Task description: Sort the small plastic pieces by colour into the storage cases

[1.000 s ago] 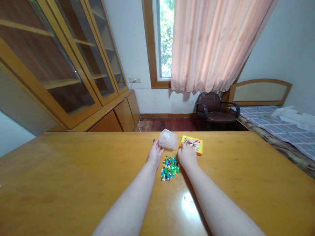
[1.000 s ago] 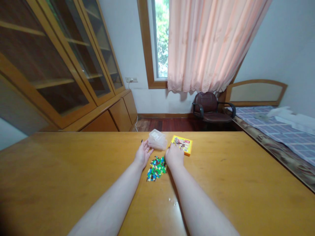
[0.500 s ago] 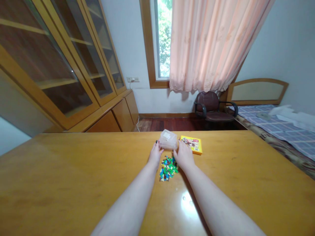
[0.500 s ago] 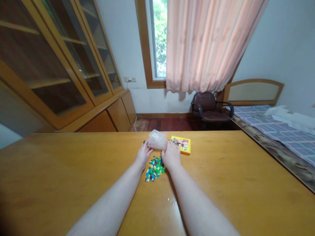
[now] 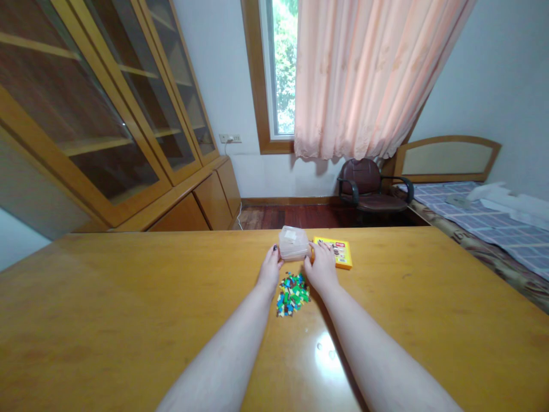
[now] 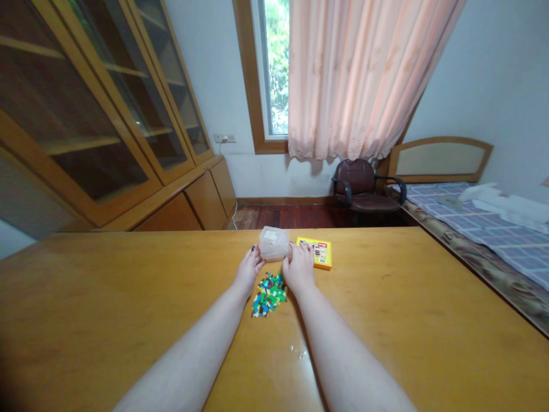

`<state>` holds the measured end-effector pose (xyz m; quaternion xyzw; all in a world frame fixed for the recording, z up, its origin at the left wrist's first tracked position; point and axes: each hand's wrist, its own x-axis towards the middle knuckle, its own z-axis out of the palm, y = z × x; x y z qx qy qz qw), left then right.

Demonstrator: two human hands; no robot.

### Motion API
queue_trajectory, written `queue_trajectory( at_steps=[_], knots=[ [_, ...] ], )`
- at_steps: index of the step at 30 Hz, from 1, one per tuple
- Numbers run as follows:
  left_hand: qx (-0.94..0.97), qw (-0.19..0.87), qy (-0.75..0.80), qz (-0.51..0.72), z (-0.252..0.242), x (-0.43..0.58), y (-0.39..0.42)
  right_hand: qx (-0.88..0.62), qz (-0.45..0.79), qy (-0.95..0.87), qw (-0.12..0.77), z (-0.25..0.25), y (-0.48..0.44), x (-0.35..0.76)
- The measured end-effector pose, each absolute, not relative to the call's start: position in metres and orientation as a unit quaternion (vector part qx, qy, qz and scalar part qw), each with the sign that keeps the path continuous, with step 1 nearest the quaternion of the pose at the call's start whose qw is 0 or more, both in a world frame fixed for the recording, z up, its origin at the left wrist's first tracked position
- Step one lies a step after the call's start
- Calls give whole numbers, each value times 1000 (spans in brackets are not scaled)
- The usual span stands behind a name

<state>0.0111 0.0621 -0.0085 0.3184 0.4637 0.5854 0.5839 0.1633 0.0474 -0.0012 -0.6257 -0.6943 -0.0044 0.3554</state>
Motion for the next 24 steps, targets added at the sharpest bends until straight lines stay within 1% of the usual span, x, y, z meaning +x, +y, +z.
queue_trajectory(
  at_steps=[5, 8, 12, 15, 19, 22, 24],
  knots=[
    [421, 531, 440, 589, -20, 7, 64, -602, 14, -689, 404, -6, 48, 159],
    [463, 510, 429, 585, -25, 7, 65, -587, 41, -700, 405, -8, 48, 158],
    [467, 495, 452, 577, -21, 9, 62, -570, 76, -716, 395, -4, 45, 155],
    [454, 439, 504, 589, -12, 5, 55, -556, 112, -739, 364, 2, 38, 148],
    [416, 356, 583, 600, -6, -11, 50, -509, 161, -794, 292, 12, 27, 135],
    [399, 334, 612, 596, -9, -22, 51, -478, 183, -825, 240, 16, 22, 130],
    [401, 343, 612, 589, -12, -26, 52, -465, 193, -838, 210, 17, 20, 129]
  ],
)
